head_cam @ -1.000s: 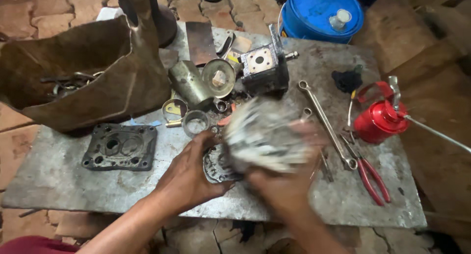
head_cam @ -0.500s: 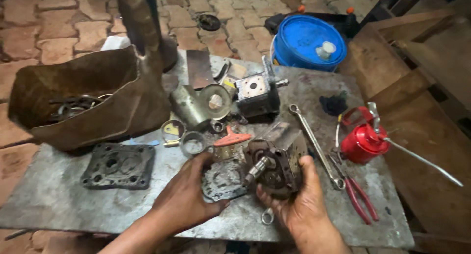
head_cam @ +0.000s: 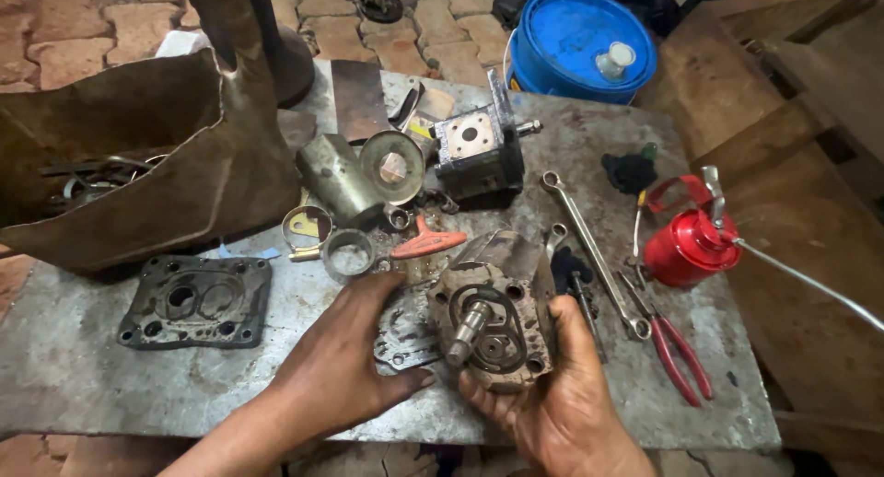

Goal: The person disassembles and cleans a mechanical engine component on a workbench, removing parts by hand and using a small scraping tool to clean internal surfaces.

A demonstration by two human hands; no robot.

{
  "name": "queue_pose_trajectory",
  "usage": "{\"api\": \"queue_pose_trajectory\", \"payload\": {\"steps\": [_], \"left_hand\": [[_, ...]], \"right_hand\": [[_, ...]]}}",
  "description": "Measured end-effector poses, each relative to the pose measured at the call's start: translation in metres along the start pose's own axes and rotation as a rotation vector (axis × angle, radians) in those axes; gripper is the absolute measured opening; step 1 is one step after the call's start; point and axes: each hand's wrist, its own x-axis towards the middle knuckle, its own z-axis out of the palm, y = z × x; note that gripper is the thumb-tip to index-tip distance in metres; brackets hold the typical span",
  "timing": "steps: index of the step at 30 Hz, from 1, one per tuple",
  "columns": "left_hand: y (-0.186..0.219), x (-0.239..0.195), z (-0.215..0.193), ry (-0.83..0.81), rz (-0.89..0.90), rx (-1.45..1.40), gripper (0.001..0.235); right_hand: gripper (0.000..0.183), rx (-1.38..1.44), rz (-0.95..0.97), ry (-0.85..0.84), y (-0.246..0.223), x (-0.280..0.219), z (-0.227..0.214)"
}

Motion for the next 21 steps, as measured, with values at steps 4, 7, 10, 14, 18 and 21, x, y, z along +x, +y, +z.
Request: {"api": "queue_pose_trajectory", "payload": {"steps": [4,7,10,14,18,21], "left_hand": [[0.007,0.001,-0.005,0.188,0.217,-0.085,0.083],[0.019,0.002,-0.011,0.316,0.333,-0.052,0.06],[0.03,0.001,-0.012,0.252,0.368,0.026,0.044],[0.033,0.005,-0.009,0.274,0.42,0.142,0.029],[0.034,0.004,0.002,0.287,0.289,0.105,0.027],[0.037,0.002,0.009,0.232,0.088,0.016,0.029]], "right_hand": [[0.065,0.0,-0.02,-0.082,-0.002,0.004,0.003],[0.064,-0.046,-0.056,0.008,-0.001,0.008,0.005],[0.058,-0.113,-0.107,0.058,0.002,0.009,0.007],[0.047,-0.13,-0.144,0.127,0.003,0.011,0.014],[0.047,-0.164,-0.18,0.166,0.002,0.01,0.02],[0.039,-0.182,-0.267,0.218,0.002,0.011,0.023]]}}
